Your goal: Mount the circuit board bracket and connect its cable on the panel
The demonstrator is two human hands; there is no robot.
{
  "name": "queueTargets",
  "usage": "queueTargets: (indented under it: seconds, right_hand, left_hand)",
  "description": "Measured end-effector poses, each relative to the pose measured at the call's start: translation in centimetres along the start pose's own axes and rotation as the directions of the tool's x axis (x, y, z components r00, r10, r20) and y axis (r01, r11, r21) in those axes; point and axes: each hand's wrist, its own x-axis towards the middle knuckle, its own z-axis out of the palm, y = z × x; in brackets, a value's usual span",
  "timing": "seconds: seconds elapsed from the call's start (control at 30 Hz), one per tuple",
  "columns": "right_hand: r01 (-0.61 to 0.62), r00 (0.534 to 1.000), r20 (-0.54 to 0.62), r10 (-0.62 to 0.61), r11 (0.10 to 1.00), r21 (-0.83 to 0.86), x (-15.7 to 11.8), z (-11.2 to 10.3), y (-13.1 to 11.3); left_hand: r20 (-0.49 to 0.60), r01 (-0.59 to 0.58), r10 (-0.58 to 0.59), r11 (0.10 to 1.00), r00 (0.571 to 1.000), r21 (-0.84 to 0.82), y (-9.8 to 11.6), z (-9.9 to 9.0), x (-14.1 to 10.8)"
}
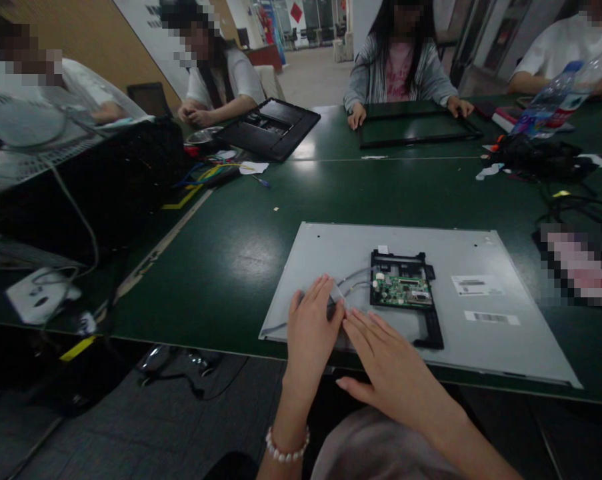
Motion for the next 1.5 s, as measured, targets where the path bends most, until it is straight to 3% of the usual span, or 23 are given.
queueTargets:
  seconds: [0.67, 1.0, 1.27, 1.37, 1.43, 1.5]
  right_hand:
    - [-0.006, 1.0, 0.003, 0.006, 1.0, -0.031, -0.6, -0.5, 0.0]
    - [-0.009, 1.0, -0.015, 0.008, 0.999, -0.049, -0.9, -0.7, 0.8]
    - [-0.047, 0.996, -0.072, 0.05, 0.998, 0.044, -3.5, -3.8, 2.4]
    - [-0.179, 0.964, -0.18, 0.194, 0.979, 0.096, -5.3, -6.0, 4.6]
    - [-0.297, 0.904, -0.278, 0.324, 0.945, 0.136, -6.6, -7.4, 6.3]
    - [-0.427, 0.816, -0.366, 0.448, 0.893, 0.142, -7.9, -8.5, 8.0]
  left_hand:
    - [0.029, -0.041, 0.038, 0.99, 0.999, 0.132, 1.6, -0.5, -0.9]
    - [0.053, 0.016, -0.022, 0.994, 0.998, 0.108, 2.2, -0.2, -0.4]
    - [0.004, 0.065, -0.065, 0.996, 0.998, 0.062, 3.5, -0.1, -0.4]
    - [-0.022, 0.072, -0.072, 0.997, 0.997, 0.032, 3.6, 0.2, -0.5]
    - [-0.034, 0.071, -0.07, 0.997, 0.997, 0.014, 3.5, 0.3, -0.6]
    - [-0.045, 0.066, -0.066, 0.998, 0.997, -0.003, 3.5, 0.2, -0.7]
